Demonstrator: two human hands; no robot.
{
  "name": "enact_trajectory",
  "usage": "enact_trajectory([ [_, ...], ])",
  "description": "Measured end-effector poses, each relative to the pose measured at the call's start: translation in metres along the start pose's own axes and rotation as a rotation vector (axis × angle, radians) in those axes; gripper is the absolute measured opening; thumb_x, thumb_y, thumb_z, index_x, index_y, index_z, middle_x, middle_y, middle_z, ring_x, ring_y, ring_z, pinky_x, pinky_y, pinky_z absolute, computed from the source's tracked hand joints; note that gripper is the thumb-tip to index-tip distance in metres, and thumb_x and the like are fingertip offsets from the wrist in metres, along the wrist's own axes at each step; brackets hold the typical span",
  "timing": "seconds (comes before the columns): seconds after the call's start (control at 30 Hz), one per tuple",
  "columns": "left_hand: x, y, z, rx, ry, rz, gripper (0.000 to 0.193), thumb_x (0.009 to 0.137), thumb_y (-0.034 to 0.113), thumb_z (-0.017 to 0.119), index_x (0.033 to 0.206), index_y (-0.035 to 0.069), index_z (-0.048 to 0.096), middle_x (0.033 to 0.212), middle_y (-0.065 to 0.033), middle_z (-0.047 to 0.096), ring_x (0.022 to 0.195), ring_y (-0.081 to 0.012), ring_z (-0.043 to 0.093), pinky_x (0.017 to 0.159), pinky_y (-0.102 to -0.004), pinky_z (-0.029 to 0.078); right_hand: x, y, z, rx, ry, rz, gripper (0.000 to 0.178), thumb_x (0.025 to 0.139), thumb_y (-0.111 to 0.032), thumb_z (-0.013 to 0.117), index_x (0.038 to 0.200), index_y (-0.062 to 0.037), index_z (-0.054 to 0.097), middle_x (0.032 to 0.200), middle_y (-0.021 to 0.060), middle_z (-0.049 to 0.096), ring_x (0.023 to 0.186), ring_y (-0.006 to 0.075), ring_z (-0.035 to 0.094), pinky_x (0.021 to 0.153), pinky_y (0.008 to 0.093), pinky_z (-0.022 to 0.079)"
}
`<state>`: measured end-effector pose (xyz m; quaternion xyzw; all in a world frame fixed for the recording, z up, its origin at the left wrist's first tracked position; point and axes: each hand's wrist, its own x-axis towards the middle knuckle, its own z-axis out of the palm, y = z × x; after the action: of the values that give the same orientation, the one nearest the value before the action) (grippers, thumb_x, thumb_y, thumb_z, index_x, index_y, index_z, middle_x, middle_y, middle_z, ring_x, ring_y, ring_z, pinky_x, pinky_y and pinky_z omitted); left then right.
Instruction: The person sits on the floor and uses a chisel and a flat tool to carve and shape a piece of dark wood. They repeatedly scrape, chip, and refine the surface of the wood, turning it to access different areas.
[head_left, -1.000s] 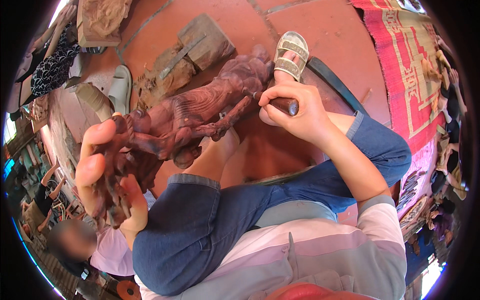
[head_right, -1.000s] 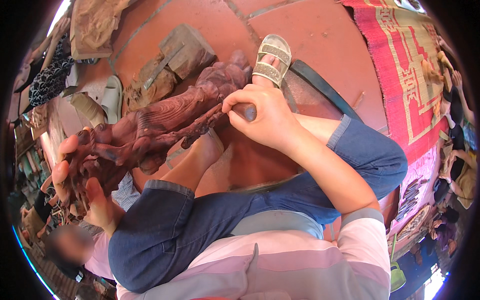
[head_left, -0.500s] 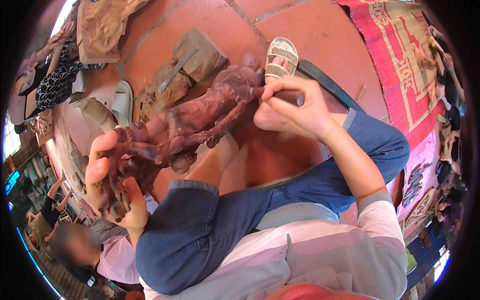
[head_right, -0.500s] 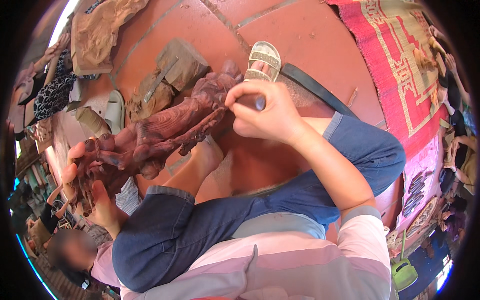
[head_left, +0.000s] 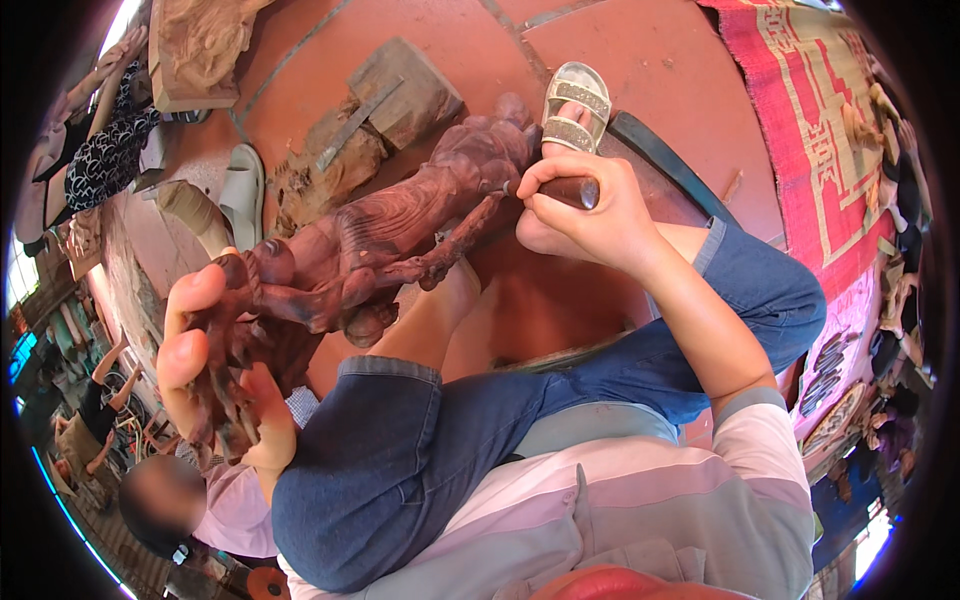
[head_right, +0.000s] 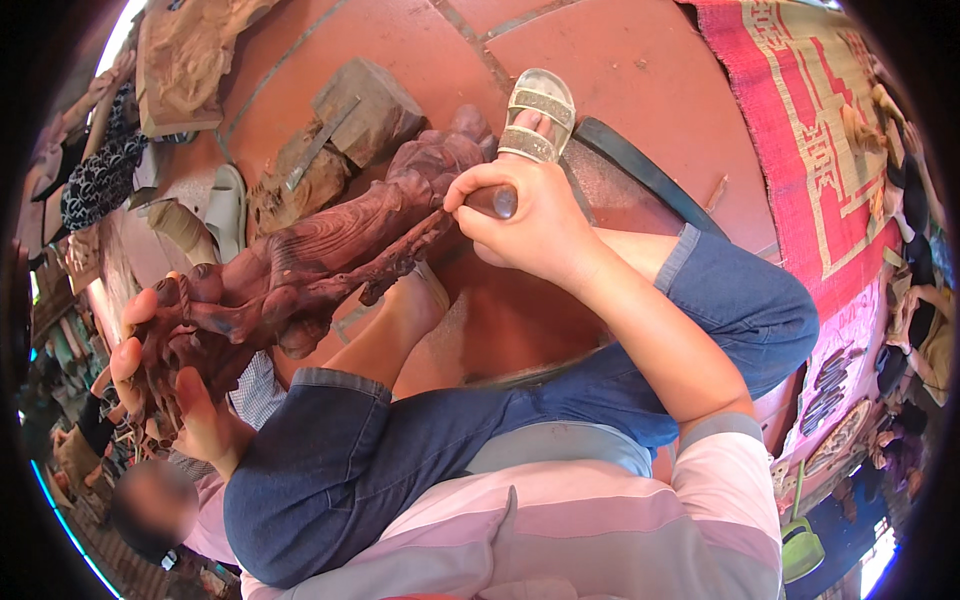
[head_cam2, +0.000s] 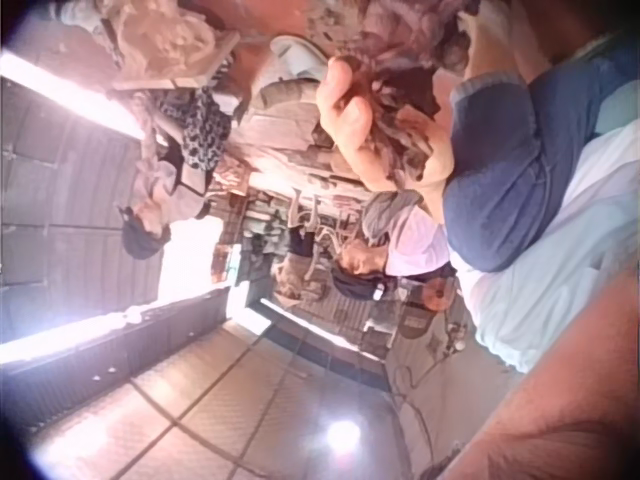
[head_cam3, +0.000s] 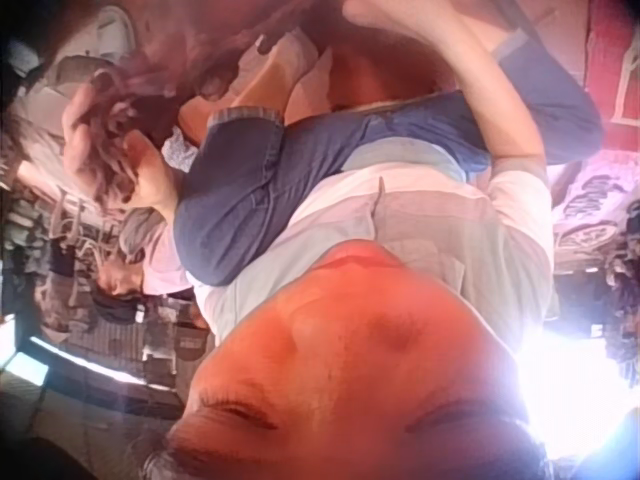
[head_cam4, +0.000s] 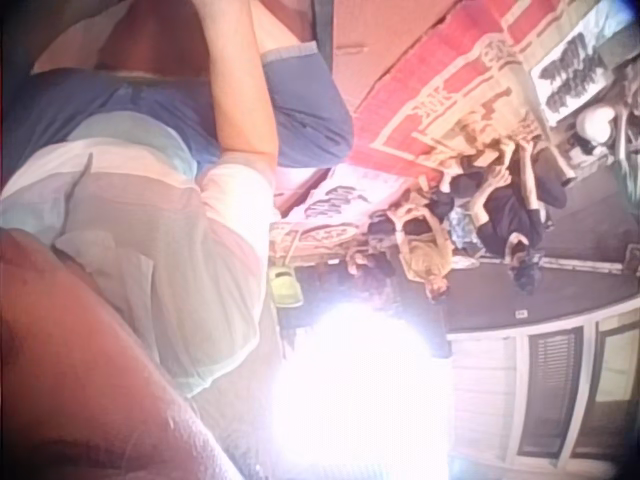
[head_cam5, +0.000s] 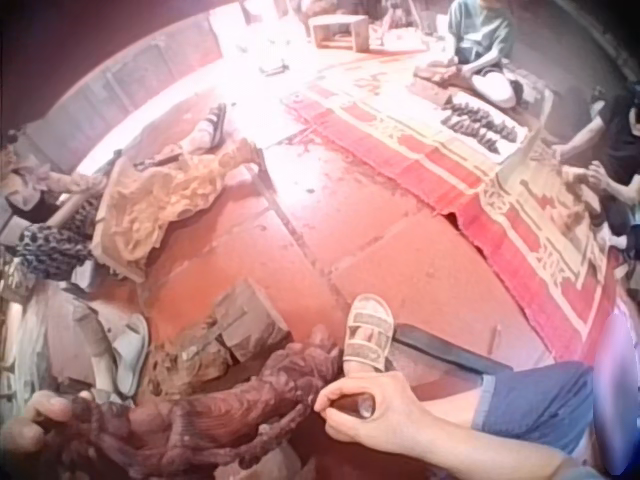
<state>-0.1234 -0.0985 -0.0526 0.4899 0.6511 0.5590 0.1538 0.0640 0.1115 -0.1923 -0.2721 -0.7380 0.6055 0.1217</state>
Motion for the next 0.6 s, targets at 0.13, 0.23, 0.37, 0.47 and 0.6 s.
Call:
enact_trajectory([
  [0.13, 0.004, -0.001, -0.007, 0.032, -0.042, -0.014, 0.043, 0.091, 0.011, 0.055, 0.131, 0.014, 0.04, 0.132, -0.0245, 0.037, 0.116, -0.0372, 0.049, 0.093, -0.0474, 0.045, -0.005, 0.019, -0.001, 0.168, 0.015, 0.018, 0.009, 0.076, -0.011, 0.064, 0.082, -0.0059, 0.067, 0.074, 0.0067, 0.063, 0.076, 0.0101, 0.061, 0.071, 0.0261, 0.047],
  [0.23, 0.0, -0.001, -0.007, 0.034, -0.014, 0.001, 0.042, 0.09, 0.012, 0.057, 0.13, 0.012, 0.042, 0.131, -0.025, 0.04, 0.115, -0.0368, 0.05, 0.092, -0.0467, 0.045, -0.006, 0.017, -0.005, 0.498, 0.019, 0.152, 0.006, 0.078, -0.007, 0.062, 0.082, -0.0037, 0.066, 0.078, 0.0021, 0.063, 0.078, 0.0082, 0.059, 0.074, 0.0238, 0.045],
  [0.37, 0.0, 0.0, -0.002, 0.008, 0.024, -0.009, 0.043, 0.089, 0.012, 0.058, 0.13, 0.012, 0.042, 0.131, -0.0255, 0.04, 0.114, -0.0366, 0.051, 0.092, -0.0464, 0.045, -0.006, -0.003, -0.024, 0.543, 0.077, 0.157, 0.003, 0.081, -0.001, 0.062, 0.084, 0.0002, 0.064, 0.086, 0.0023, 0.064, 0.083, 0.0096, 0.059, 0.079, 0.0237, 0.046],
  [0.47, 0.0, -0.001, -0.007, 0.056, -0.018, -0.008, 0.044, 0.089, 0.012, 0.058, 0.13, 0.012, 0.042, 0.132, -0.0256, 0.039, 0.114, -0.0374, 0.05, 0.092, -0.047, 0.046, -0.01, 0.016, -0.017, 0.35, 0.011, 0.178, 0.006, 0.08, -0.001, 0.061, 0.086, 0.0002, 0.064, 0.086, 0.0034, 0.064, 0.083, 0.0099, 0.06, 0.08, 0.0234, 0.047],
  [0.6, 0.0, -0.002, -0.006, 0.033, -0.003, 0.001, 0.044, 0.089, 0.011, 0.057, 0.13, 0.013, 0.041, 0.132, -0.0257, 0.038, 0.114, -0.039, 0.05, 0.09, -0.0482, 0.047, -0.01, 0.017, -0.014, 0.425, -0.022, 0.252, 0.009, 0.08, -0.002, 0.062, 0.088, 0.0007, 0.064, 0.087, 0.0039, 0.064, 0.084, 0.0105, 0.061, 0.079, 0.0237, 0.049],
])
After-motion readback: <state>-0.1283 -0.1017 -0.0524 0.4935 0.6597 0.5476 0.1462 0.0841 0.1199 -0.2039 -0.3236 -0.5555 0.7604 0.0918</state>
